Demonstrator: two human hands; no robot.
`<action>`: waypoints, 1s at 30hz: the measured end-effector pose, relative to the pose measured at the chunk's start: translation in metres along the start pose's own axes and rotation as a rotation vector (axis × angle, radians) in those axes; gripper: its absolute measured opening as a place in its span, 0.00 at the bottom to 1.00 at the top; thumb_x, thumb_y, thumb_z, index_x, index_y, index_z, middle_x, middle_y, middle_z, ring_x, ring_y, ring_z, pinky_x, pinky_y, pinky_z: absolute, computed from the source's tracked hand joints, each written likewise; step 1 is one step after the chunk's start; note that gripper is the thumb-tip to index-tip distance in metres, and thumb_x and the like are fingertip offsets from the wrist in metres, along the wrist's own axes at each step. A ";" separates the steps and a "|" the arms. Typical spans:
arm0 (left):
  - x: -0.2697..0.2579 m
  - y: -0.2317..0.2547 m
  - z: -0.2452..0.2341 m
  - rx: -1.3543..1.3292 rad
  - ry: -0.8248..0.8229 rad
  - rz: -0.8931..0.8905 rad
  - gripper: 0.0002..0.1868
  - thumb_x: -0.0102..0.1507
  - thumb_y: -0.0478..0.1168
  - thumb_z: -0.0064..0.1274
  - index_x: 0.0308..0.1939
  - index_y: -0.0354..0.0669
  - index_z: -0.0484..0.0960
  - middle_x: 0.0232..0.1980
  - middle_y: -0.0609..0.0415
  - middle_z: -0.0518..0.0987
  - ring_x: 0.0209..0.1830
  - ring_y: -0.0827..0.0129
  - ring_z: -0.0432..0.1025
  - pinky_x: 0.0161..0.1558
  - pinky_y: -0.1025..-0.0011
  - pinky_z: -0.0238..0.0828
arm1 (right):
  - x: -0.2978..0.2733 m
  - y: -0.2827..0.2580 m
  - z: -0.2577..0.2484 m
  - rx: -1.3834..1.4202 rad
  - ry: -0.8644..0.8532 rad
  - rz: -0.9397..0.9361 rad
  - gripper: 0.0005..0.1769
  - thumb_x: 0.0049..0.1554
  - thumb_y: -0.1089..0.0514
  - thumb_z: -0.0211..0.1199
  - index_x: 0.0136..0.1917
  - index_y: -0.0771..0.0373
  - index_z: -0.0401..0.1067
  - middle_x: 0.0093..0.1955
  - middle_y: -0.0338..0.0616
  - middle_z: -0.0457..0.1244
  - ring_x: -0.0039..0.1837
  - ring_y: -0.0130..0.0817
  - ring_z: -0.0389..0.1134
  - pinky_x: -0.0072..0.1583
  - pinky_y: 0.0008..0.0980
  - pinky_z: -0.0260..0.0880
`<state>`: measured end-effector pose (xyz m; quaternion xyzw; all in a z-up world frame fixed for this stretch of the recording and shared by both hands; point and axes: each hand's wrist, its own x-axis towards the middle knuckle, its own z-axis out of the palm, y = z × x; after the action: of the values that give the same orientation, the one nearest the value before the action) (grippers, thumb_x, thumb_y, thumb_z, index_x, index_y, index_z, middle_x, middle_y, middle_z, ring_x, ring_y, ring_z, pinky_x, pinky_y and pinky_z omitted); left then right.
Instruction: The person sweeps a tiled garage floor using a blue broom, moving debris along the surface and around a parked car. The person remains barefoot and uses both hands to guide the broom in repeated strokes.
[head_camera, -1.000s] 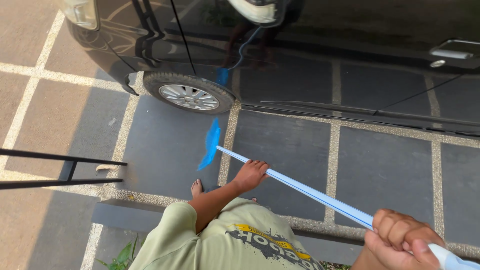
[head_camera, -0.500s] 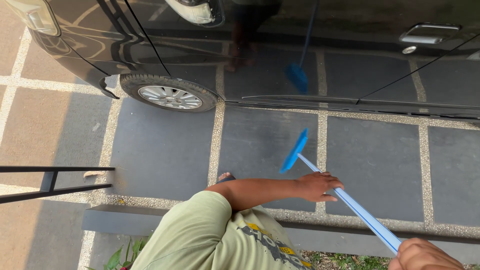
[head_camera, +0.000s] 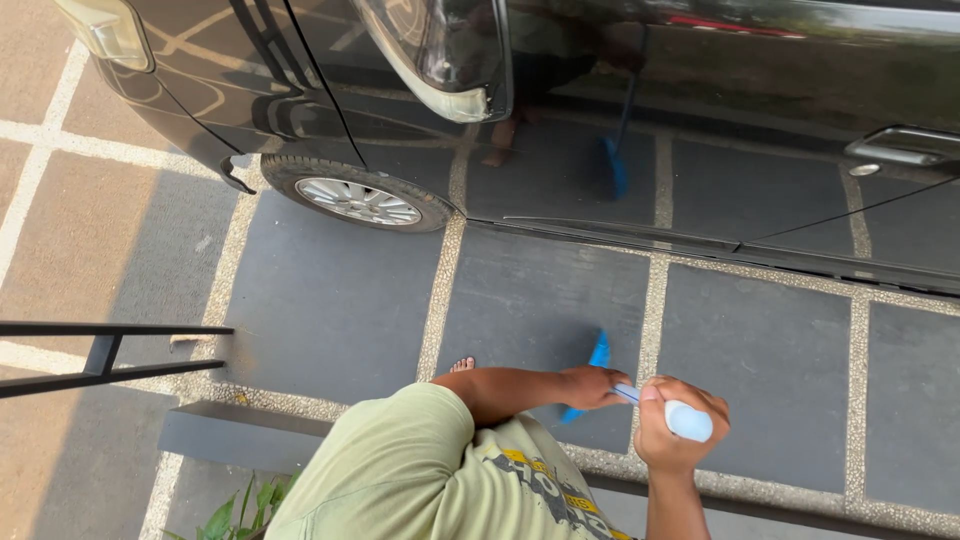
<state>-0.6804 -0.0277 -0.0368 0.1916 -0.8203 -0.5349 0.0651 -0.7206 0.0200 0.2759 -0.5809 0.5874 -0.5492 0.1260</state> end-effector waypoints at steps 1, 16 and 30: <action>-0.013 -0.010 -0.008 0.035 0.027 -0.017 0.25 0.71 0.58 0.42 0.62 0.46 0.72 0.61 0.46 0.78 0.57 0.48 0.75 0.58 0.53 0.71 | -0.001 0.004 0.006 0.073 -0.021 0.014 0.06 0.50 0.68 0.60 0.33 0.71 0.65 0.31 0.49 0.65 0.34 0.37 0.70 0.43 0.31 0.69; -0.123 -0.024 -0.078 0.362 0.226 -0.351 0.24 0.71 0.55 0.44 0.62 0.42 0.72 0.59 0.45 0.79 0.54 0.47 0.76 0.57 0.53 0.71 | 0.017 0.028 0.024 0.921 -0.197 -0.002 0.12 0.52 0.68 0.49 0.28 0.65 0.56 0.22 0.40 0.50 0.25 0.27 0.45 0.32 0.33 0.48; -0.087 0.037 -0.029 0.572 0.477 -0.617 0.17 0.67 0.47 0.51 0.55 0.43 0.74 0.56 0.49 0.80 0.55 0.47 0.75 0.55 0.56 0.72 | -0.005 0.143 -0.093 1.207 -0.128 0.182 0.11 0.51 0.63 0.44 0.28 0.61 0.49 0.22 0.39 0.45 0.27 0.27 0.38 0.35 0.35 0.41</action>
<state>-0.6001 -0.0062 0.0175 0.5536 -0.8015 -0.2234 0.0343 -0.8700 0.0308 0.1947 -0.3865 0.2113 -0.7360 0.5142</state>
